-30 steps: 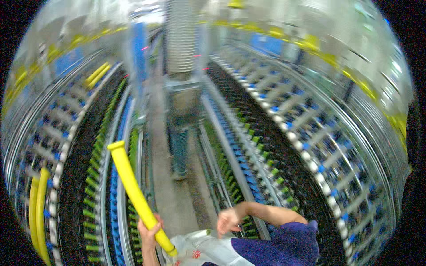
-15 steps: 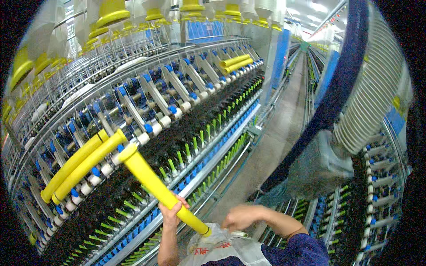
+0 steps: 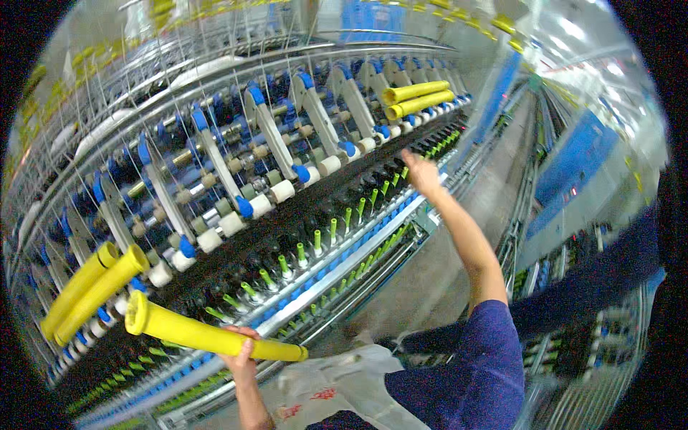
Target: The person operates a large textile machine, repeatedly threading white yarn through guides and tensioners, inserting green plastic tubes into slots, and handling yellow cylindrical components. The operator moves along the machine row, adjusting components and managing yarn flow.
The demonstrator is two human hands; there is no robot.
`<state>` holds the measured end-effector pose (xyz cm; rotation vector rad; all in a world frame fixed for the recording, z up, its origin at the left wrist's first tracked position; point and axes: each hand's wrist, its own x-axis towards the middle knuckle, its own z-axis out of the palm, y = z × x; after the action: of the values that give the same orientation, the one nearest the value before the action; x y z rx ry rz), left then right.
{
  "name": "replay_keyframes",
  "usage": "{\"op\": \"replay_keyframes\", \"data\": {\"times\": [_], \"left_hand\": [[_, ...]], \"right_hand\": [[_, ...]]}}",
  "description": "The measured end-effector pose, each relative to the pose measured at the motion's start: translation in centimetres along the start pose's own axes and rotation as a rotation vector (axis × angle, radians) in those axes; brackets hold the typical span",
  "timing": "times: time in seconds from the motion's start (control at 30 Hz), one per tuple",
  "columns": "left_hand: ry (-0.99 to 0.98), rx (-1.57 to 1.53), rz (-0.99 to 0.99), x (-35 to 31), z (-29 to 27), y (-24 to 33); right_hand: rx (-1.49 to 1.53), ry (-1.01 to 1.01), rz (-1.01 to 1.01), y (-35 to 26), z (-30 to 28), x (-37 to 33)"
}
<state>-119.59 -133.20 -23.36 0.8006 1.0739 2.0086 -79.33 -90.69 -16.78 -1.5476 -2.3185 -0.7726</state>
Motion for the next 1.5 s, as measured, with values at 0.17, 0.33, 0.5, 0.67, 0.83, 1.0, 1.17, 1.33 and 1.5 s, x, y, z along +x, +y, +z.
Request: {"op": "replay_keyframes", "data": {"times": [0.17, 0.33, 0.5, 0.67, 0.83, 1.0, 1.17, 1.33, 1.5], "left_hand": [[0.12, 0.02, -0.002, 0.7, 8.2, -3.8], [0.068, 0.032, -0.008, 4.7, 15.6, -8.4], [-0.051, 0.031, -0.08, 7.2, 20.3, -12.1], [-0.091, 0.091, -0.13, 8.6, 23.0, -13.7], [-0.295, -0.017, -0.049, 10.2, 23.9, -12.7], [-0.226, -0.32, 0.035, 10.1, 25.5, -13.1], [0.128, -0.795, 0.06, 4.2, 17.0, -12.4], [0.244, -0.403, 0.292, -3.9, -1.7, -4.7], [0.432, -0.53, 0.478, -11.3, -13.5, 5.9]], "right_hand": [[-0.18, 0.219, -0.143, 13.6, 2.2, 10.5], [-0.095, 0.057, -0.341, 17.7, 2.7, 17.8], [0.143, 0.086, -0.48, 17.3, 5.1, 23.1], [0.107, 0.178, -0.371, 15.8, 3.2, 24.7], [0.122, 0.28, -0.362, 6.5, -9.5, 20.9], [0.624, -0.029, -0.897, -9.4, -23.0, 9.6], [0.929, -0.355, -0.975, -30.4, -27.0, -1.0], [1.251, -0.681, -1.103, -49.5, -31.3, -10.4], [1.062, -0.102, -1.633, -59.2, -35.6, -10.4]]}}
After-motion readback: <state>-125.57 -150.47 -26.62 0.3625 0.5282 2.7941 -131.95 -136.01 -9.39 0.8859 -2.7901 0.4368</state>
